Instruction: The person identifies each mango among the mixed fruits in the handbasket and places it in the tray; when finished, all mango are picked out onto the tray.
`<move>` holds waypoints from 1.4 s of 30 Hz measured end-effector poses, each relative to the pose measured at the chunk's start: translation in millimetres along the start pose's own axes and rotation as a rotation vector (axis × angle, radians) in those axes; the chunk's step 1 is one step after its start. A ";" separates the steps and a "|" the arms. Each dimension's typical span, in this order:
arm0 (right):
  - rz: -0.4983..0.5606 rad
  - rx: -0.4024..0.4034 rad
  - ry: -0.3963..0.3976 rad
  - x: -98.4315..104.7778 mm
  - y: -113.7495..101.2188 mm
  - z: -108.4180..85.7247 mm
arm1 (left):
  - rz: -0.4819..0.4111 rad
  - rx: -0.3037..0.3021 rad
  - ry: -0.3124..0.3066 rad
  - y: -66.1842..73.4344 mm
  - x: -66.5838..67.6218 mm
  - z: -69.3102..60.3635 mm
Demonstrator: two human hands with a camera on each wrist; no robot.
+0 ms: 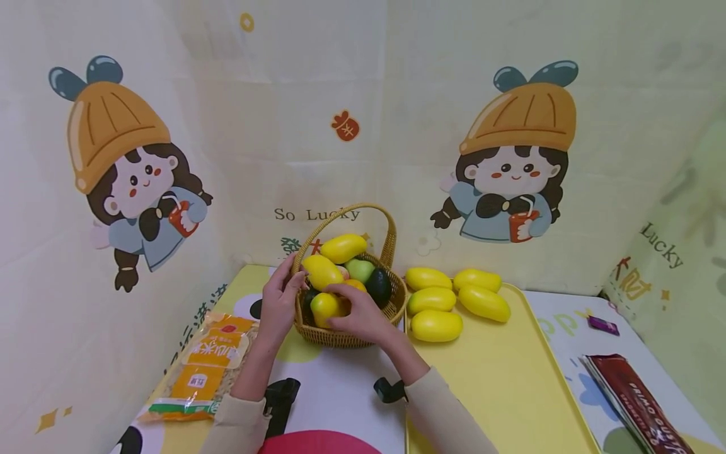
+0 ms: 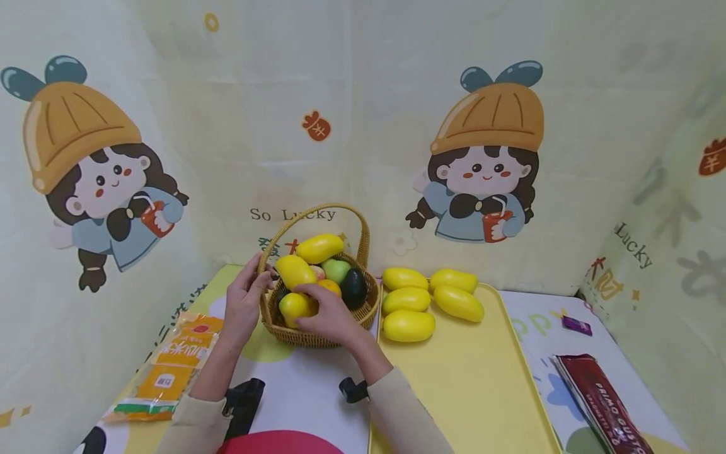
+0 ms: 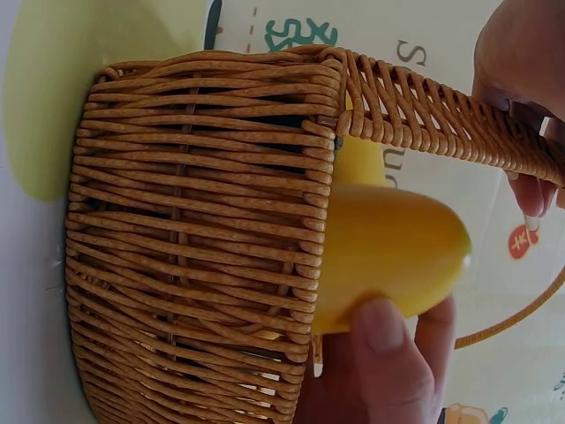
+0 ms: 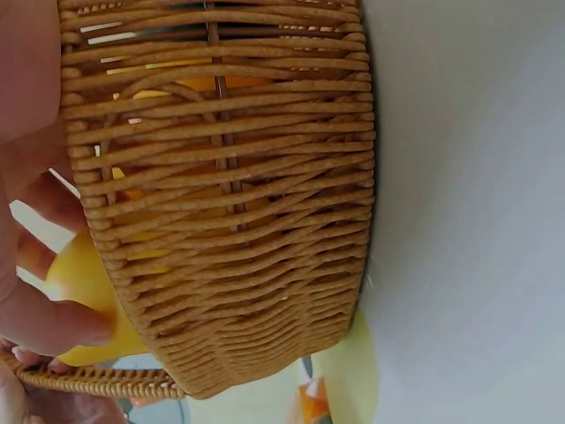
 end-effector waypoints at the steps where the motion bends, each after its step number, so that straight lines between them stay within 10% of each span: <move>1: 0.014 -0.003 0.014 1.8 0.8 -0.5 | 0.001 -0.004 0.001 -0.2 0.0 0.1; 18: 0.239 0.010 0.178 40.7 3.1 -19.7 | -0.014 -0.059 0.009 -2.0 0.9 1.8; 42: -0.096 0.100 0.305 96.4 -3.3 -52.1 | -0.017 -0.036 0.003 -4.2 -0.9 1.7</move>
Point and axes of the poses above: each hand's wrist, its own z-axis towards the middle knuckle, its own x-axis out of the back of the hand, y = z × x, the point moved 9 cm from there along z, towards the middle knuckle, and after that the axes turned 2 degrees about z, right-handed, at the moved point
